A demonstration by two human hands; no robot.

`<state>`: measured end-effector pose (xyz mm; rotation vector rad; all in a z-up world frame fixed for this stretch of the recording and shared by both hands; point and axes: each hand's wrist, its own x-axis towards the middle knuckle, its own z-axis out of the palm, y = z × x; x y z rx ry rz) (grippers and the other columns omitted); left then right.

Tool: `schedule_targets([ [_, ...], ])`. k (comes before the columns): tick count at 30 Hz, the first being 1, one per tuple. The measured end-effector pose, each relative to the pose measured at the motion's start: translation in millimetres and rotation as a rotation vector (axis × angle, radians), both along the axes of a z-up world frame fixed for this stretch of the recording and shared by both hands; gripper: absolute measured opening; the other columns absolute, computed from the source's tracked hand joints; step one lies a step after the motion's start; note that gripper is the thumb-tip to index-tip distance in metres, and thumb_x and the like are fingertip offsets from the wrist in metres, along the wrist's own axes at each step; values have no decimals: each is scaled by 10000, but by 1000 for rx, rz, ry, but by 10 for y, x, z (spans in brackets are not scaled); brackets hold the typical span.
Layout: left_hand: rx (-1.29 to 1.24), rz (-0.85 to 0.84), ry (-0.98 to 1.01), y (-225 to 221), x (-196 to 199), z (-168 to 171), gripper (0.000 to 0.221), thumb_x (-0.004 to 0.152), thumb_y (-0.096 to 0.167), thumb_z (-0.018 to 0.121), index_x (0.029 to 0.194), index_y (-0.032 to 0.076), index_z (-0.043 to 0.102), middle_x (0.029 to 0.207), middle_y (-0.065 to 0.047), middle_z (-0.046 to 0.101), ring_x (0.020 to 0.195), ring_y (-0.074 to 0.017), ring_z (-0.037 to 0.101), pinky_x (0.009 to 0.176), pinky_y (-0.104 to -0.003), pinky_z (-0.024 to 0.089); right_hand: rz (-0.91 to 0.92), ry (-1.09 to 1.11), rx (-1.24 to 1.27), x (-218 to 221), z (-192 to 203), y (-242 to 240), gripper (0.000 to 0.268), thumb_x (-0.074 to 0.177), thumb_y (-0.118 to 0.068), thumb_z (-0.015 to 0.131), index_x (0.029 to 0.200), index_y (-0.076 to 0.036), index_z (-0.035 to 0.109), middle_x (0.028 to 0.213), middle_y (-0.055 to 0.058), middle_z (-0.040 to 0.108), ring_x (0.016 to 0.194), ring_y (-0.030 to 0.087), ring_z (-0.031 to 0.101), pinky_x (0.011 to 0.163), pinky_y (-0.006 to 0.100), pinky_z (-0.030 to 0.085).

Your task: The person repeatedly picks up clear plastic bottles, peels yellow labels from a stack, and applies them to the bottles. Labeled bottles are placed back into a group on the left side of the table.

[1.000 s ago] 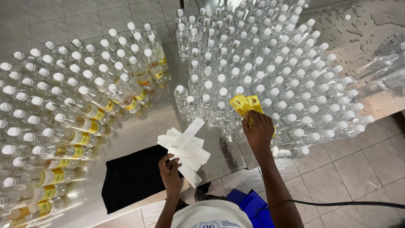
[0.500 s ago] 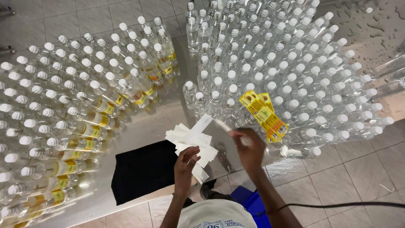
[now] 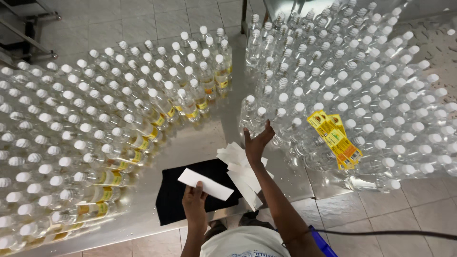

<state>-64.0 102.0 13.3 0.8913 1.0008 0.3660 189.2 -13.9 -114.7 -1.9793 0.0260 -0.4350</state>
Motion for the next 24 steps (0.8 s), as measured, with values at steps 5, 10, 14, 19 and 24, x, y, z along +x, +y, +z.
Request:
schedule_targets([
  [5, -19, 105, 49, 370, -413, -24, 393, 1066, 136, 654, 1421, -30, 675, 1241, -155, 710, 1200, -262, 661, 1064, -466, 596, -287, -76, -45, 268, -159, 358, 902, 1011, -452, 748, 1634, 62, 347, 1400, 232, 365, 1325, 447, 420, 1129, 597, 458],
  [10, -75, 125, 113, 683, -676, -98, 488, 1076, 161, 622, 1536, 1, 599, 1343, -144, 663, 1260, -288, 620, 1039, -491, 557, -328, -183, -138, 254, -374, 329, 757, 1107, -316, 720, 1572, 141, 335, 1384, 262, 378, 1299, 477, 457, 1149, 636, 463],
  [14, -140, 80, 9, 917, -702, -393, 336, 1130, 182, 581, 1384, -16, 675, 1233, -148, 726, 1154, -249, 679, 996, -424, 574, -228, -37, -48, 19, -158, 204, 808, 1044, -358, 804, 1583, 57, 368, 1556, 347, 523, 1408, 512, 577, 1159, 574, 503],
  [19, -152, -33, -8, 1101, -501, -443, 301, 1075, 168, 659, 1268, -51, 736, 1146, -142, 739, 1082, -263, 692, 939, -438, 589, -67, 222, -104, -733, 827, 226, 805, 862, -359, 941, 1479, -15, 555, 1314, 185, 741, 1090, 332, 741, 955, 447, 592],
  [24, -44, -221, -78, 1069, -297, -285, 312, 996, 162, 764, 1247, -21, 793, 909, -49, 689, 944, -193, 705, 926, -431, 679, 497, 806, -509, -1356, 760, 433, 826, 894, -578, 777, 1523, -108, 518, 1265, 61, 797, 1035, 238, 797, 809, 349, 653],
])
